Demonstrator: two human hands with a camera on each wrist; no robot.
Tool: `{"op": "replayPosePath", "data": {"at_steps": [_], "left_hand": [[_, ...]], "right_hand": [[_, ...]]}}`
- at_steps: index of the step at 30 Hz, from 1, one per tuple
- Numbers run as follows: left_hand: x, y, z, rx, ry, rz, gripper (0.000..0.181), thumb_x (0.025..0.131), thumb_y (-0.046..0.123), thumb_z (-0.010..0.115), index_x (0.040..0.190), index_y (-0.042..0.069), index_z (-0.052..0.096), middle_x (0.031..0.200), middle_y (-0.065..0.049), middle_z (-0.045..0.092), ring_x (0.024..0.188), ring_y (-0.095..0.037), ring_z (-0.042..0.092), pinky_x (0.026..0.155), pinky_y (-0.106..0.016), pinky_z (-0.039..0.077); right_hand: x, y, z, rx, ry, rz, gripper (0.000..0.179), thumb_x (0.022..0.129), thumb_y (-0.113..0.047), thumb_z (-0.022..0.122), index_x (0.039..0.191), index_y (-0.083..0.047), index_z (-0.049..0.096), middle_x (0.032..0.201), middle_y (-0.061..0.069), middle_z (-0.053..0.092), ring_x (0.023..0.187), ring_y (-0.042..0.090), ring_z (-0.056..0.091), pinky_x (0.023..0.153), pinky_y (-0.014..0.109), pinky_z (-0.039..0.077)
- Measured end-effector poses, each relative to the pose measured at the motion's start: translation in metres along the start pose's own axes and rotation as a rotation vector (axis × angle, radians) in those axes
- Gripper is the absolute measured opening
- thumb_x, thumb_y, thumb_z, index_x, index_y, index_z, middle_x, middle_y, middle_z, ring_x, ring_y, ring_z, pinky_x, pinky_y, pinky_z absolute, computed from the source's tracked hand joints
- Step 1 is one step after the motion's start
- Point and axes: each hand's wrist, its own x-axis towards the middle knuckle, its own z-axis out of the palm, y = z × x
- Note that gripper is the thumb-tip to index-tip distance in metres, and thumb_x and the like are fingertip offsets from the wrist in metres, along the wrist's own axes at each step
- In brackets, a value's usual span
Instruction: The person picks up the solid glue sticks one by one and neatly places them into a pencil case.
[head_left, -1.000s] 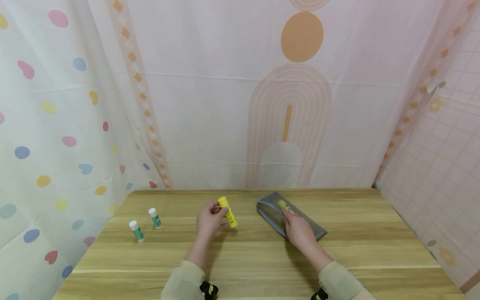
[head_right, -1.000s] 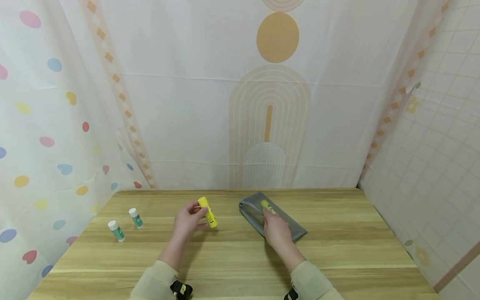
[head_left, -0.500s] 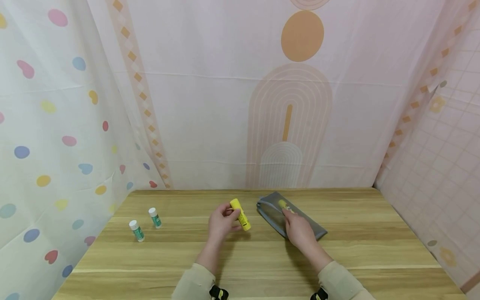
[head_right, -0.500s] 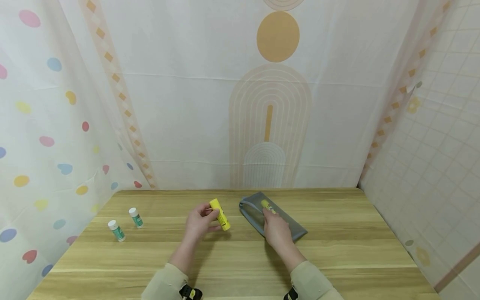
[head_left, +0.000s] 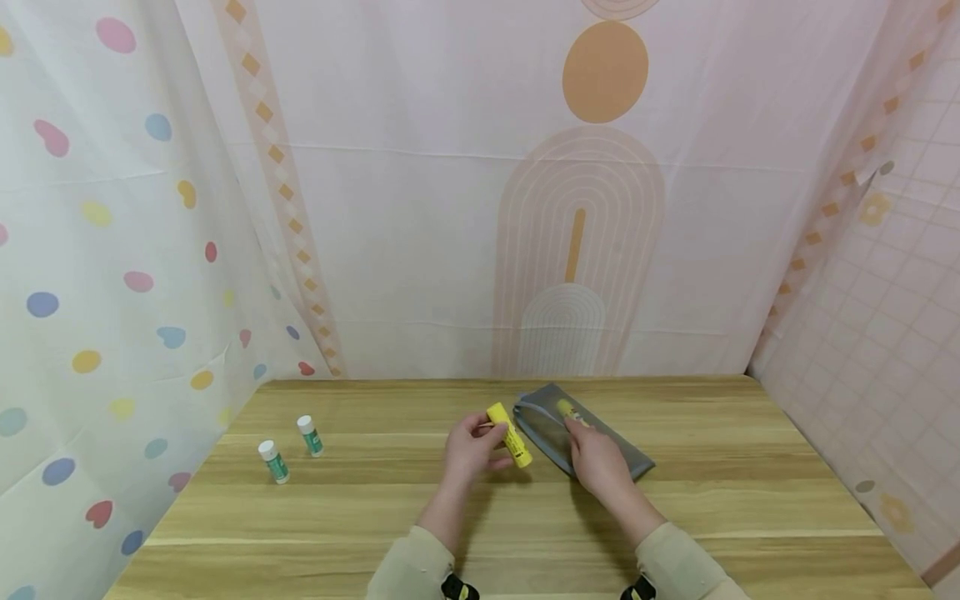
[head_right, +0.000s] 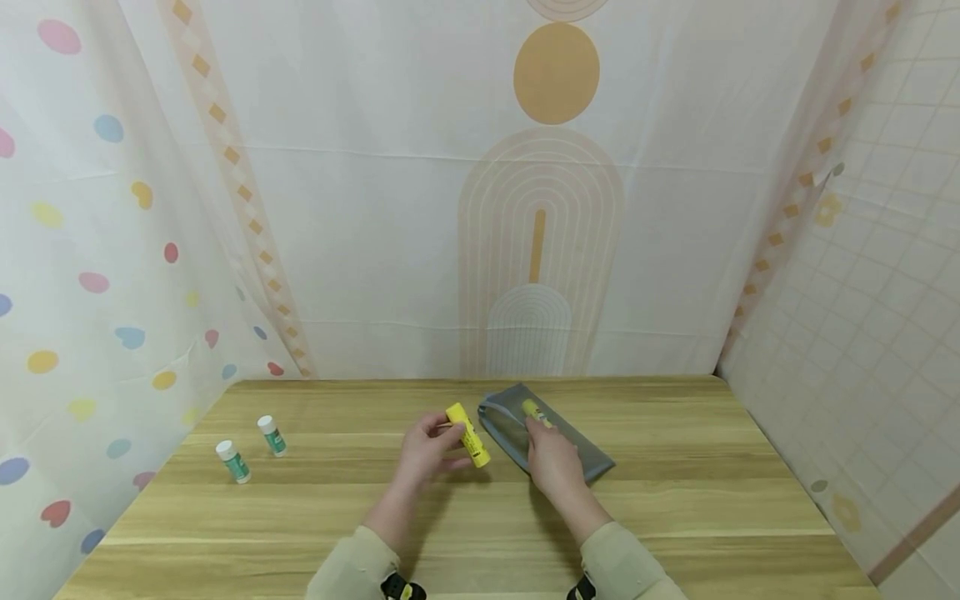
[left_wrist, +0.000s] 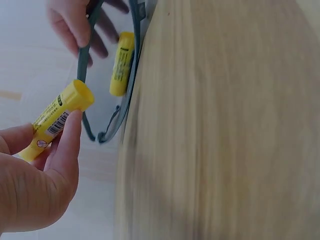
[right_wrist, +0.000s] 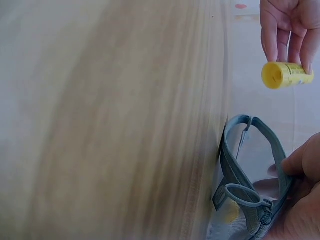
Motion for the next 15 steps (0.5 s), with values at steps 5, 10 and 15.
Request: {"op": "replayPosePath", "data": {"at_steps": [5, 10, 15], "left_hand": [[0.006, -0.013, 0.008, -0.034, -0.005, -0.021, 0.033, 0.093, 0.0, 0.065, 0.121, -0.013, 0.054, 0.1, -0.015, 0.061, 0.083, -0.024, 0.067, 0.072, -0.049, 0.06], [0.005, -0.016, 0.013, -0.087, -0.022, -0.063, 0.033, 0.095, 0.003, 0.065, 0.122, -0.011, 0.054, 0.102, -0.014, 0.061, 0.083, -0.023, 0.067, 0.071, -0.047, 0.06], [0.006, -0.021, 0.016, -0.107, -0.028, -0.088, 0.031, 0.095, 0.004, 0.065, 0.121, -0.011, 0.055, 0.101, -0.015, 0.064, 0.081, -0.023, 0.067, 0.065, -0.043, 0.061]], "right_hand": [[0.0, 0.0, 0.001, 0.002, -0.001, -0.01, 0.031, 0.096, 0.002, 0.058, 0.126, 0.007, 0.062, 0.113, 0.028, 0.066, 0.106, 0.049, 0.062, 0.091, 0.055, 0.052], [0.0, 0.0, 0.001, 0.001, 0.006, -0.017, 0.031, 0.095, 0.002, 0.058, 0.125, 0.007, 0.062, 0.112, 0.029, 0.066, 0.105, 0.049, 0.062, 0.089, 0.056, 0.053], [-0.001, -0.001, 0.0, 0.001, 0.003, -0.021, 0.03, 0.096, 0.002, 0.058, 0.125, 0.006, 0.063, 0.115, 0.027, 0.066, 0.105, 0.049, 0.062, 0.088, 0.056, 0.053]]}}
